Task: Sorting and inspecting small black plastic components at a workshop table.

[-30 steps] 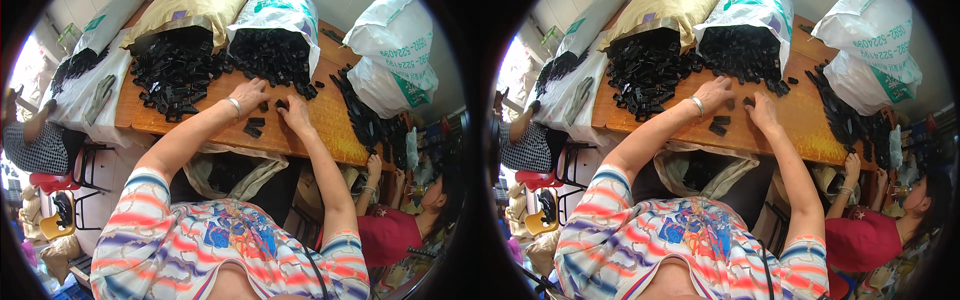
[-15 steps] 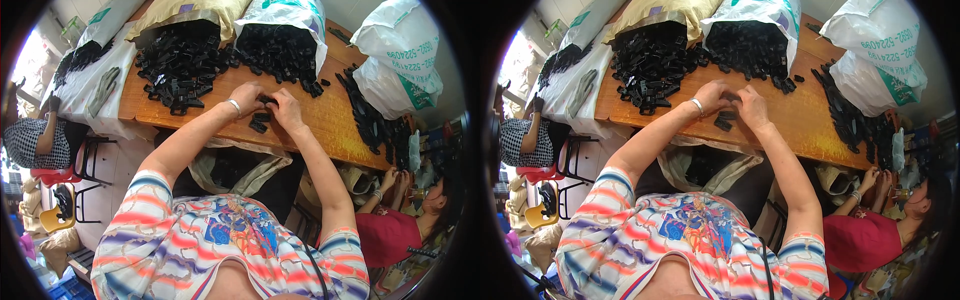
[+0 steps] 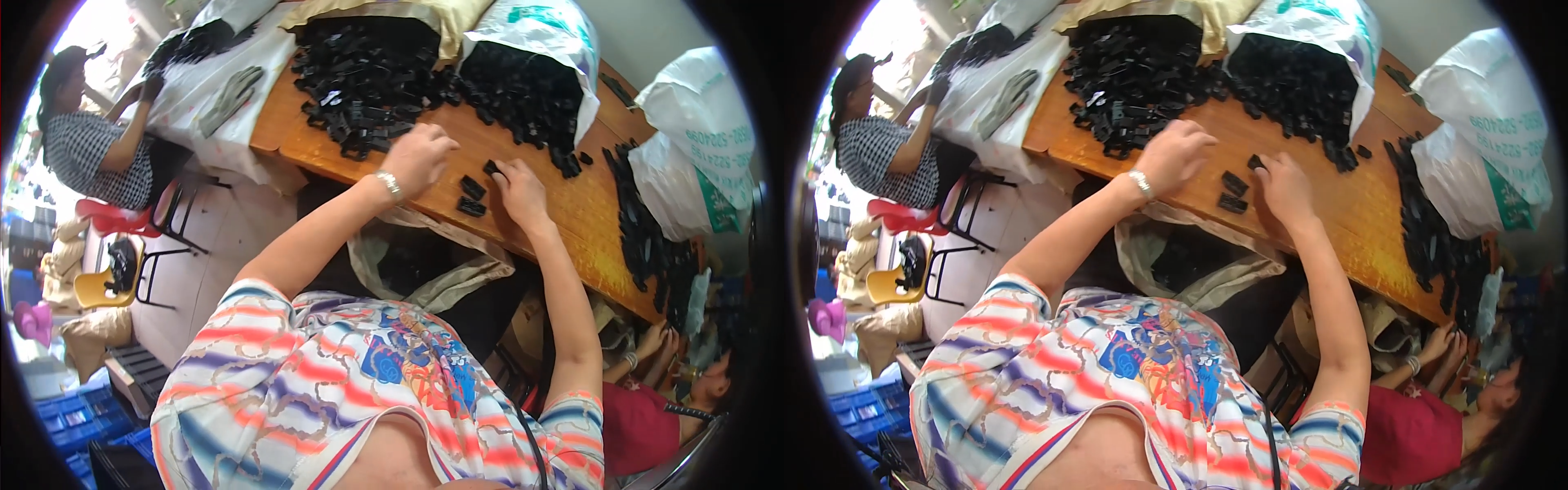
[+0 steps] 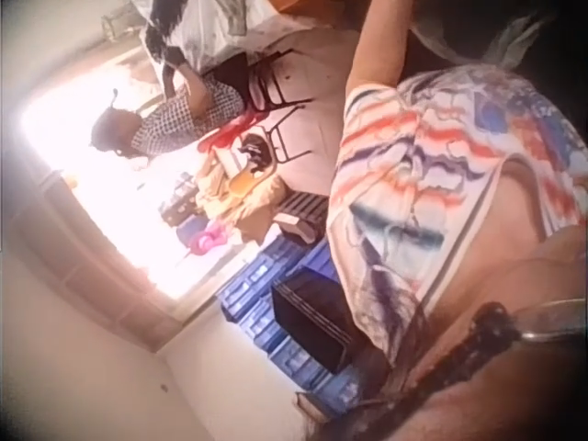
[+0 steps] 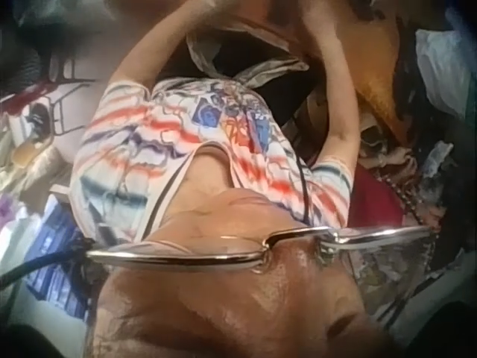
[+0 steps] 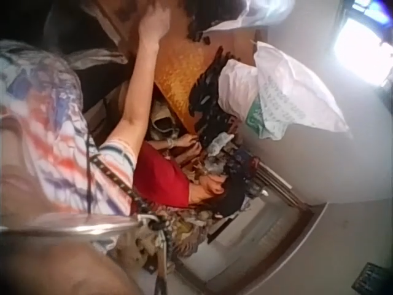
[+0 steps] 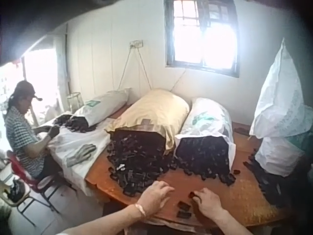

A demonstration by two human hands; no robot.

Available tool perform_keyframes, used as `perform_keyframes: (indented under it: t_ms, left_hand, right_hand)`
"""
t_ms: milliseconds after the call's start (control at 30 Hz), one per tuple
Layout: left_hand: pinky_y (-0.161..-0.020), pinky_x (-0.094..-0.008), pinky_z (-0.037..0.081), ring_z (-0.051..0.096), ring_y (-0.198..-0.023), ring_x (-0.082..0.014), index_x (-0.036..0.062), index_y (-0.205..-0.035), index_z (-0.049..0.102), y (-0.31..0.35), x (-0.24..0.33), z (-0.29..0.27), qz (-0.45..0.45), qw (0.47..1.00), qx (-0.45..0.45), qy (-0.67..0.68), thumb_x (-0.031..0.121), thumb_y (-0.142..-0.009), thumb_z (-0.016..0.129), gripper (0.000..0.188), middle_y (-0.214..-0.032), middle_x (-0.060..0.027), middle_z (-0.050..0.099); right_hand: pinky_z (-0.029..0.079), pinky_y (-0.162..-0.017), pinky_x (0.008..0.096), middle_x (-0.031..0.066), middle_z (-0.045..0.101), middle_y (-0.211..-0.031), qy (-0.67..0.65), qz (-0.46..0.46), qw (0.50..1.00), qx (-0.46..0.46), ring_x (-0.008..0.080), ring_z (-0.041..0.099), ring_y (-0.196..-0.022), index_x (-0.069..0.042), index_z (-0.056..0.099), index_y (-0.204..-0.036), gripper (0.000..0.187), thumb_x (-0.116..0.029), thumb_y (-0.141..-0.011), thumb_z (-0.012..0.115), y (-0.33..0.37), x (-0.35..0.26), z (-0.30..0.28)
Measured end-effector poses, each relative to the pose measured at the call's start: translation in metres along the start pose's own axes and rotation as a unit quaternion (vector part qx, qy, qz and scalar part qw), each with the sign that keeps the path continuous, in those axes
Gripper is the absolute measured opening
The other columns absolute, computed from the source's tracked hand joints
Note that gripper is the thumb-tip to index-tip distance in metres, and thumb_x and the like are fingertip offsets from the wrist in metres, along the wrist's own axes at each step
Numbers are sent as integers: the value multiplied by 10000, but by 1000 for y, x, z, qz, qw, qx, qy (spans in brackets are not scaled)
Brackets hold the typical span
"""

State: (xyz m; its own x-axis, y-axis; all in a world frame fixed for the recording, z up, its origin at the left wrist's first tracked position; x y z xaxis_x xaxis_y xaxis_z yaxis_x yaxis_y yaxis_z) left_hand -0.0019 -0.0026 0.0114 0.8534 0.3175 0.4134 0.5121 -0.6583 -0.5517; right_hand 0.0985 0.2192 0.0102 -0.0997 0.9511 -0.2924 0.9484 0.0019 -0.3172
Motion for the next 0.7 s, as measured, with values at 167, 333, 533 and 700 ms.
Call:
perform_keyframes:
  t_ms: [167,333,533,700]
  left_hand:
    - [-1074,-454,348,408,-1311,-345,133,-1276,595,65,-27,-68,-115,973,96,-173,192,-749,761,556,-1313,-113,518]
    - [-1124,-516,269,230,-1416,-427,245,-1437,436,81,-49,-56,-190,960,71,-192,320,-746,799,785,-1484,-147,339]
    - [-1121,-504,306,317,-1321,-467,215,-1437,415,61,-48,-25,-150,977,85,-128,212,-744,794,790,-1401,-214,387]
    - [-1108,-504,338,317,-1335,-460,249,-1434,415,30,-23,18,-121,988,52,-83,147,-741,774,788,-1392,-200,406]
  right_hand:
    - [476,-870,435,184,625,-1096,-122,-18,987,104,374,588,-1017,-11,644,-1170,395,-300,-901,658,15,-36,14]
    - [438,-912,463,187,551,-1203,-55,-26,990,130,385,524,-1100,-43,633,-1170,396,-241,-836,712,31,-66,36]
    - [424,-964,477,188,540,-1210,-105,-51,986,118,396,509,-1147,-45,636,-1144,388,-160,-784,723,48,-94,45]
    - [406,-1023,482,177,517,-1263,-119,-95,983,105,391,489,-1204,-54,631,-1166,426,-72,-751,720,67,-111,56]
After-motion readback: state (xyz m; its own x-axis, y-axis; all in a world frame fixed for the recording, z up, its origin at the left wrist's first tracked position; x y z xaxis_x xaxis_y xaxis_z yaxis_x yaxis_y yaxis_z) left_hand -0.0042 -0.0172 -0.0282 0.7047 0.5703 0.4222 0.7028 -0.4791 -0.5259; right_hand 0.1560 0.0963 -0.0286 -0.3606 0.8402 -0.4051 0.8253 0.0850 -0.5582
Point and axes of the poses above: each hand's wrist, its own y-axis away from the middle knuckle, its own z-axis out of the palm, x = y × z, the point moved 1 cm from there along -y, towards the middle knuckle
